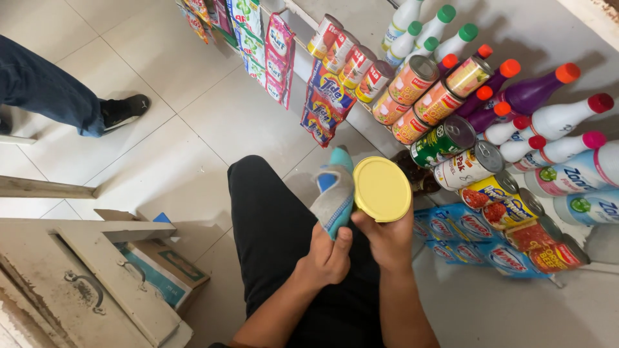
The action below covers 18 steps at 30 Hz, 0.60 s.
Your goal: Cleaning yellow margarine containers with a cloth and placing them on a grocery store shelf.
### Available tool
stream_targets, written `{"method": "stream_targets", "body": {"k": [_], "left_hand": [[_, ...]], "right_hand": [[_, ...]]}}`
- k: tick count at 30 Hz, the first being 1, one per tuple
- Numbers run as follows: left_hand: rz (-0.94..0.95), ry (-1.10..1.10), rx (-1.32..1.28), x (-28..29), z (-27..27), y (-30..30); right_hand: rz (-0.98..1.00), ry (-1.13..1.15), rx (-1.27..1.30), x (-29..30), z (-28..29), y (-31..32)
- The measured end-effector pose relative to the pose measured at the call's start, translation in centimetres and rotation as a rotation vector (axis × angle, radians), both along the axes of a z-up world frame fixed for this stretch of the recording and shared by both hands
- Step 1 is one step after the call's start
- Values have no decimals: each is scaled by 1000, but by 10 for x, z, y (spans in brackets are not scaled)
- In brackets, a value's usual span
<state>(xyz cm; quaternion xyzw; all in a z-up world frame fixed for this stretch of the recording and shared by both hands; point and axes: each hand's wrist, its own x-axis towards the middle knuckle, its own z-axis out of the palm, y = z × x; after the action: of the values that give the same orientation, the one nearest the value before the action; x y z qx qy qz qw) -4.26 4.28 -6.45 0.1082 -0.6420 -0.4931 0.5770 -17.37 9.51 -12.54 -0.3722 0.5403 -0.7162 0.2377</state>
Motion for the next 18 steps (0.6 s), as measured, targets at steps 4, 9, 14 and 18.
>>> {"method": "stream_targets", "body": {"k": [4, 9, 14, 18], "left_hand": [[-69, 86, 74, 6, -15, -12], [-116, 105, 71, 5, -34, -1], [-192, 103, 134, 4, -24, -3], [-122, 393, 430, -6, -59, 15]], "right_hand": [[226, -101, -55, 7, 43, 9], [209, -141, -81, -9, 22, 16], [191, -151, -145, 2, 23, 8], [212, -163, -169, 3, 20, 10]]}}
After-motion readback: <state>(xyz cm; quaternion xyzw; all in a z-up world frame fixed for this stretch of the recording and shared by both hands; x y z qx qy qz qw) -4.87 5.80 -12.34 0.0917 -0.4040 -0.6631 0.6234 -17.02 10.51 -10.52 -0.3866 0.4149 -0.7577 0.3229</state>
